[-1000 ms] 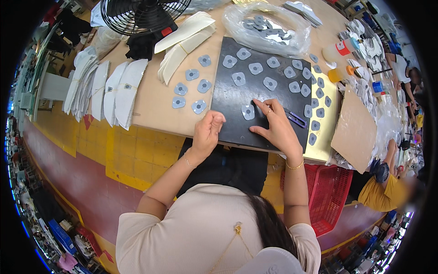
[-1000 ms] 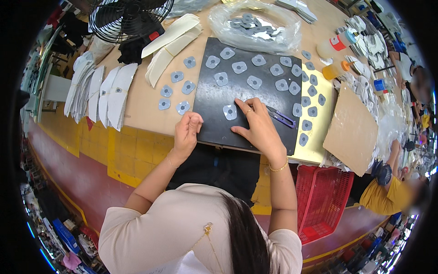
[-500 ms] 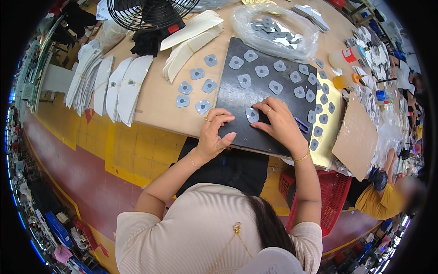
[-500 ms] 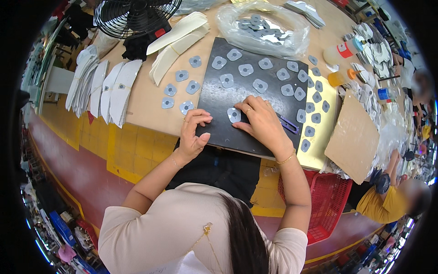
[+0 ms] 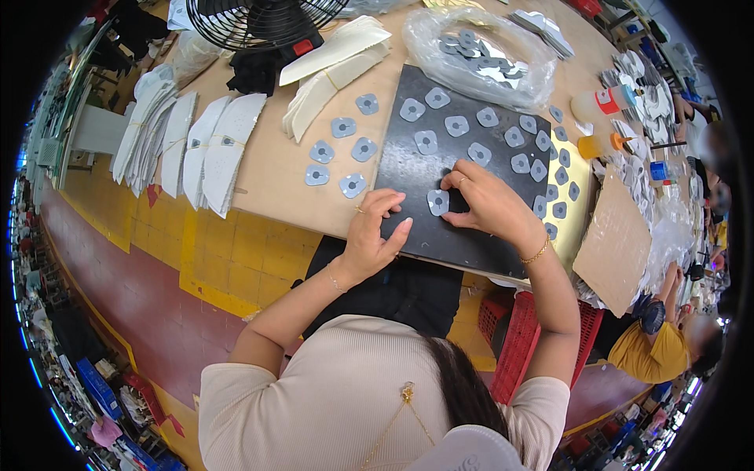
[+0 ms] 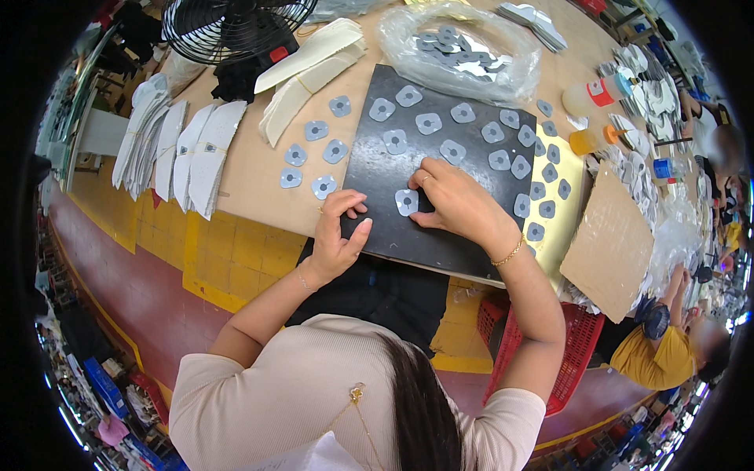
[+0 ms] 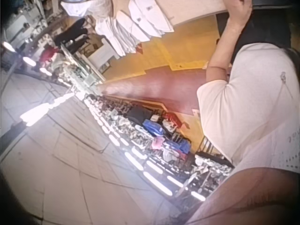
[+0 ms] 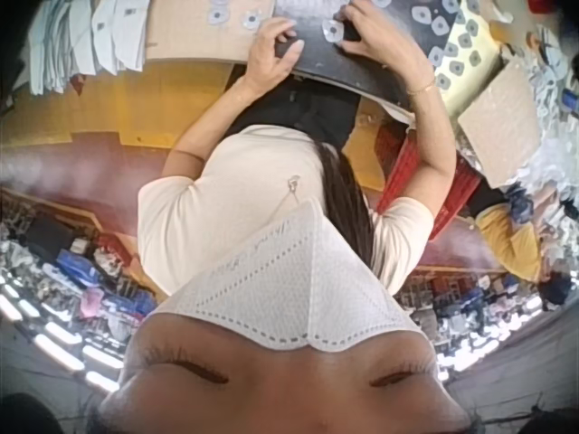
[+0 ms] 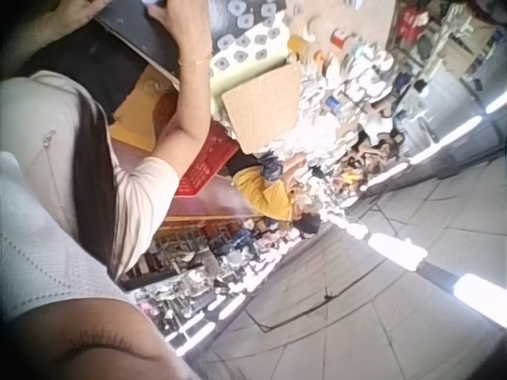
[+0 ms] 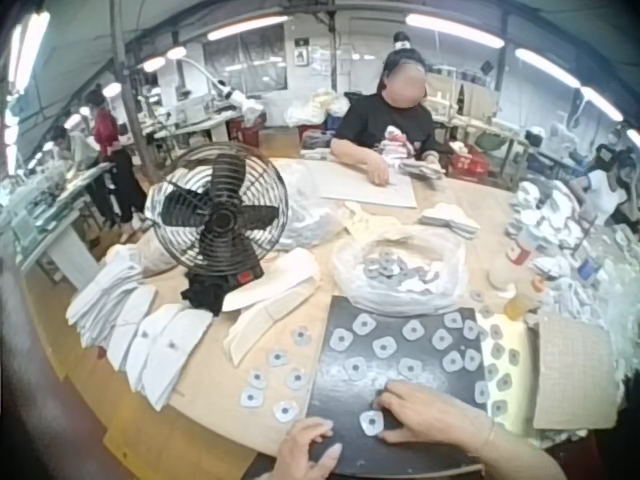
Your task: The person applies glue from a squeeze bottle onto small blue patches arranged on a black board, then uses a pen-like tool to mark or adjust white fabric pieces. The person handles the patches and fabric pieces one at a time on a cluttered workbench.
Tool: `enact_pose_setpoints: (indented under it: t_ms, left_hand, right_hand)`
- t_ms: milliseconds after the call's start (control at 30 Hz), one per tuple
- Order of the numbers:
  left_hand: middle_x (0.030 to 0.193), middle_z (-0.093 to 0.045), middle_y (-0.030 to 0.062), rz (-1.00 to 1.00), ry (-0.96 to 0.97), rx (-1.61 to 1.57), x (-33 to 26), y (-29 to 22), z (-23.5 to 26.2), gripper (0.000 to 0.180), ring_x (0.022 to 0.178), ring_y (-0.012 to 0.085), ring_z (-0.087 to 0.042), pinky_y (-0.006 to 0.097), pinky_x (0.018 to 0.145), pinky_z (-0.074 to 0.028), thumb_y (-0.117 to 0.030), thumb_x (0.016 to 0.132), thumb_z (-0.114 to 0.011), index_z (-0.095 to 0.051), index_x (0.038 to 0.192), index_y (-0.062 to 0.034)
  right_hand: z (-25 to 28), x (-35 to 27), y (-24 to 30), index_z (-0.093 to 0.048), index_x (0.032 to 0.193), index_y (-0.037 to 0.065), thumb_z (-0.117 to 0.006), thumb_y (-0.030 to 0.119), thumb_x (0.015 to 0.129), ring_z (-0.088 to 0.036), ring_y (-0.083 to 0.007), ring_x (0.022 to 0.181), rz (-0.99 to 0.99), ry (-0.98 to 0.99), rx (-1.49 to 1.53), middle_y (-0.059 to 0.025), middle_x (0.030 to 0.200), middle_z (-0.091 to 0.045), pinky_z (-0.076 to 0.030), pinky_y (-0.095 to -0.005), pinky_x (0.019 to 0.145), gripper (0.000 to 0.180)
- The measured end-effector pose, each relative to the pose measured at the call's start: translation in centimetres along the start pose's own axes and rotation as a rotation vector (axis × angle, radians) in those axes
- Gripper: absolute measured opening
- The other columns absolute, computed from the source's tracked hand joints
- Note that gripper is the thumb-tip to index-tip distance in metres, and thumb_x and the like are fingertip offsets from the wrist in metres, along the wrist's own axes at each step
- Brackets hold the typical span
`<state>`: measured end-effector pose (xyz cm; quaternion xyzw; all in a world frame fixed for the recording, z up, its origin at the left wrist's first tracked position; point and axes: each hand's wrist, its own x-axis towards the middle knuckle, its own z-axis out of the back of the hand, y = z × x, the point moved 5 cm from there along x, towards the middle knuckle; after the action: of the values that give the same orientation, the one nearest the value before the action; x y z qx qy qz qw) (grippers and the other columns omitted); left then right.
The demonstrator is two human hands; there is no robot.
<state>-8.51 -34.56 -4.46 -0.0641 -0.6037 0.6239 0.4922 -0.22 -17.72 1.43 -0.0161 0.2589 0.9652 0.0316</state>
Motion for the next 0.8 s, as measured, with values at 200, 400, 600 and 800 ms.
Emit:
enact_pose_setpoints:
  t_ms: [200, 400, 600, 800]
  left_hand:
    - [0.108, -0.055, 0.0153, 0.007, -0.017, 0.004, 0.0, 0.0, 0.0, 0.042, 0.078, 0.0219, -0.056, 0.031, 0.067, -0.046, -0.003, 0.082, -0.065, -0.047, 0.12, -0.0034]
    - [0.108, -0.054, 0.0142, 0.023, 0.009, 0.005, 0.3, -0.3, -0.1, 0.04, 0.079, 0.0214, -0.056, 0.03, 0.067, -0.046, -0.004, 0.083, -0.063, -0.049, 0.12, -0.0025]
    - [0.102, -0.052, 0.0107, 0.418, 0.164, -0.064, 3.5, 0.1, -0.2, 0.022, 0.081, 0.0194, -0.054, 0.028, 0.071, -0.044, -0.007, 0.085, -0.063, -0.064, 0.106, -0.0021]
    - [0.094, -0.056, 0.018, 0.269, 0.424, 0.351, 6.1, 1.1, -3.0, 0.02, 0.087, 0.0322, -0.056, 0.04, 0.077, -0.046, -0.016, 0.082, -0.066, -0.065, 0.095, -0.0013]
  right_hand:
    - [0.1, 0.3, 0.2, -0.058, 0.091, 0.002, -0.077, 0.016, 0.065, -0.055, -0.029, 0.09, 0.054, -0.008, -0.071, -0.011, 0.09, -0.054, -0.046, -0.0373, 0.079, 0.034]
    - [0.1, -0.6, -0.7, -0.059, 0.093, 0.002, -0.077, 0.016, 0.065, -0.055, -0.0289, 0.088, 0.035, -0.123, -0.056, -0.0106, 0.091, -0.054, -0.045, -0.0359, 0.078, 0.036]
    - [1.0, -2.2, -1.3, -0.06, 0.1, 0.002, -0.077, 0.013, 0.066, -0.056, -0.0225, 0.083, -0.157, -0.133, 0.128, -0.0082, 0.093, -0.054, -0.047, -0.0312, 0.075, 0.04]
    - [0.2, -4.7, -0.1, -0.061, 0.099, 0.002, -0.077, 0.013, 0.066, -0.056, -0.0245, 0.085, -0.216, -0.284, 0.234, -0.0093, 0.092, -0.055, -0.047, -0.0324, 0.076, 0.038]
